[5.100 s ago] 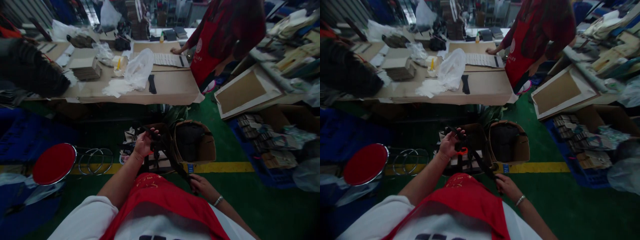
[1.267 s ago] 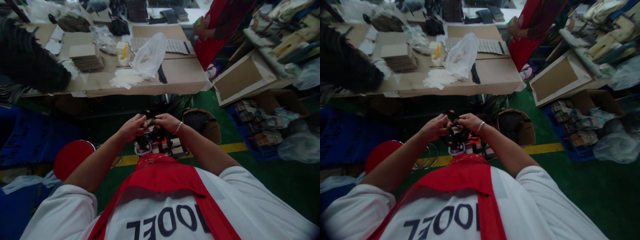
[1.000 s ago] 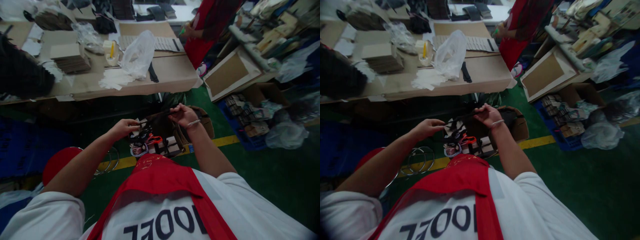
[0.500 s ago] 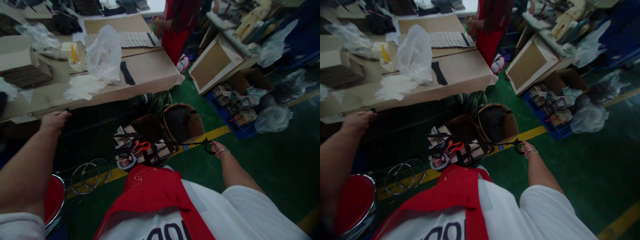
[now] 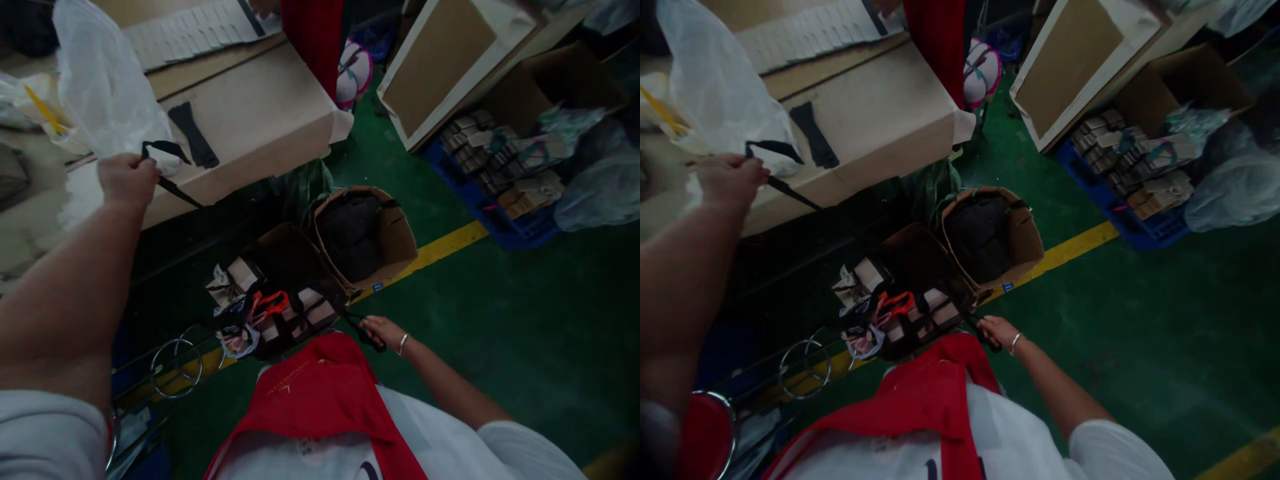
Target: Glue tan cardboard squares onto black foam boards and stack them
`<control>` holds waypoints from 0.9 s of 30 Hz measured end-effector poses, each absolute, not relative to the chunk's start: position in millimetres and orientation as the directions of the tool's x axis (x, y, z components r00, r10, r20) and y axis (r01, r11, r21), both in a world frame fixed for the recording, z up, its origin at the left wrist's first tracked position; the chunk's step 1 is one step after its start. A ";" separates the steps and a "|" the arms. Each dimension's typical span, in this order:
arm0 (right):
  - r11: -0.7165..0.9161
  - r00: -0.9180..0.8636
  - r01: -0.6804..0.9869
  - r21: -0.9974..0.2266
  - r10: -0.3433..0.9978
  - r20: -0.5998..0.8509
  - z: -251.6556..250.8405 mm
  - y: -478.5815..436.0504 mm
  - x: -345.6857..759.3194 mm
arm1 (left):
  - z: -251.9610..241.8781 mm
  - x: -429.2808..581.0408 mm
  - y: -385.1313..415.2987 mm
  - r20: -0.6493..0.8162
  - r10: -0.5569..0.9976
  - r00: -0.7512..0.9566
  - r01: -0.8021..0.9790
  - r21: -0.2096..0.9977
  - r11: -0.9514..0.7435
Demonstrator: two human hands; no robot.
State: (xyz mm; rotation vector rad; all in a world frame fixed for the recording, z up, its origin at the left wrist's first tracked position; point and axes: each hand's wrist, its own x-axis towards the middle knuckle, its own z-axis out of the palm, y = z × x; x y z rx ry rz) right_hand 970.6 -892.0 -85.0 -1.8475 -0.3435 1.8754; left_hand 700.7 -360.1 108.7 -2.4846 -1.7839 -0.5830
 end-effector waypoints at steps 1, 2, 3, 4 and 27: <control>-0.837 0.004 -0.146 -0.527 0.532 -0.847 -84.6 -884.8 964.4 | 99.8 711.8 -361.9 0.298 0.896 0.329 0.911 0.151 -0.384; -0.823 -0.002 -0.122 -0.555 0.560 -0.829 -84.5 -877.0 959.2 | 90.6 721.6 -363.4 0.275 0.876 0.396 0.890 0.119 -0.439; -0.807 0.007 -0.089 -0.584 0.586 -0.810 -84.8 -868.9 955.1 | 80.9 730.4 -364.0 0.254 0.845 0.470 0.858 0.094 -0.505; -0.786 0.029 -0.051 -0.616 0.616 -0.787 -85.5 -860.6 951.9 | 70.8 738.3 -363.5 0.240 0.804 0.544 0.816 0.073 -0.574; -0.706 0.236 0.658 -0.262 0.524 -0.818 -295.2 -831.8 957.1 | -157.0 822.6 -307.9 -0.147 0.818 0.556 0.831 0.064 -0.553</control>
